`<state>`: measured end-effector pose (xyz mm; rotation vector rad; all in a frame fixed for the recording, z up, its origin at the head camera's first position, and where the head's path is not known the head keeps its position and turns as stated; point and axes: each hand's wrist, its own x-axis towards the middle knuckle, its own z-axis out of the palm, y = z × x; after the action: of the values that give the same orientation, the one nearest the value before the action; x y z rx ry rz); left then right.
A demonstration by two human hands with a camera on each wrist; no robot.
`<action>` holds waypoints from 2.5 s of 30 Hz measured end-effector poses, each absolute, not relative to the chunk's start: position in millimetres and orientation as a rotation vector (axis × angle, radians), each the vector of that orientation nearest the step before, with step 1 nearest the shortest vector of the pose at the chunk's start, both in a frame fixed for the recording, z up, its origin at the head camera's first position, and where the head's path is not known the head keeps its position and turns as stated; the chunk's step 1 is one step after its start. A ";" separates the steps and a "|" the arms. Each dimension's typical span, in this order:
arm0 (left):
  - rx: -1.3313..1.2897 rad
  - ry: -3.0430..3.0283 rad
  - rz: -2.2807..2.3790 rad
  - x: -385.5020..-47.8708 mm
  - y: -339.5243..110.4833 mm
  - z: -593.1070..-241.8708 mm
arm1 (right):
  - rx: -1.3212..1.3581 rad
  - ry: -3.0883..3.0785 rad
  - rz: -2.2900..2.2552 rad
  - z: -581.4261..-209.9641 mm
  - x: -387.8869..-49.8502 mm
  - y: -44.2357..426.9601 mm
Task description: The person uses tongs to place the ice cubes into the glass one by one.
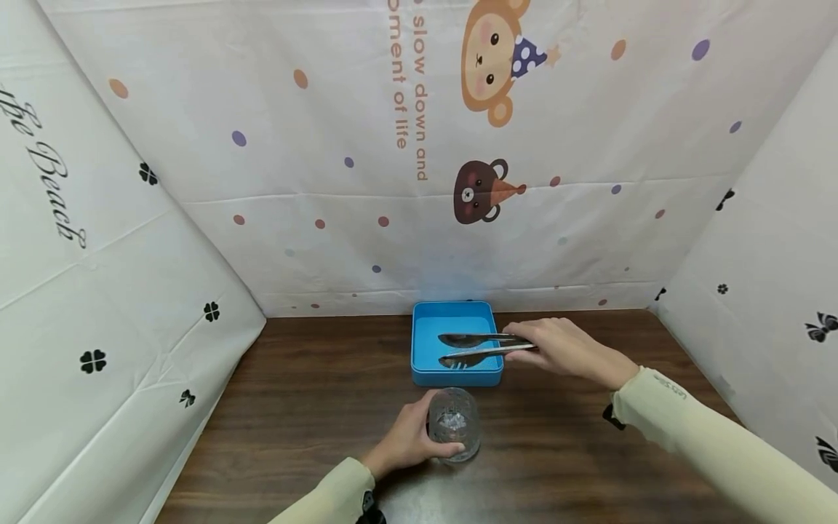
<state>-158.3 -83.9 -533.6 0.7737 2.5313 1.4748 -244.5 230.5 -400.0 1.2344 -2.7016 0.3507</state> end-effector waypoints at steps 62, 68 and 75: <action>0.789 2.548 1.462 -158.1 -83.3 -532.4 | 1.238 -2.980 0.073 -415.5 -343.1 201.0; 0.798 2.557 1.461 -159.3 -83.1 -532.7 | 1.234 -2.990 0.059 -418.2 -343.2 198.1; 0.787 2.554 1.467 -158.1 -83.6 -534.9 | 1.232 -2.991 0.033 -419.7 -342.5 193.7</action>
<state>-158.1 -83.6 -534.9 0.7874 2.5542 1.4674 -342.5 193.7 -419.7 1.2318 -2.9906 0.0327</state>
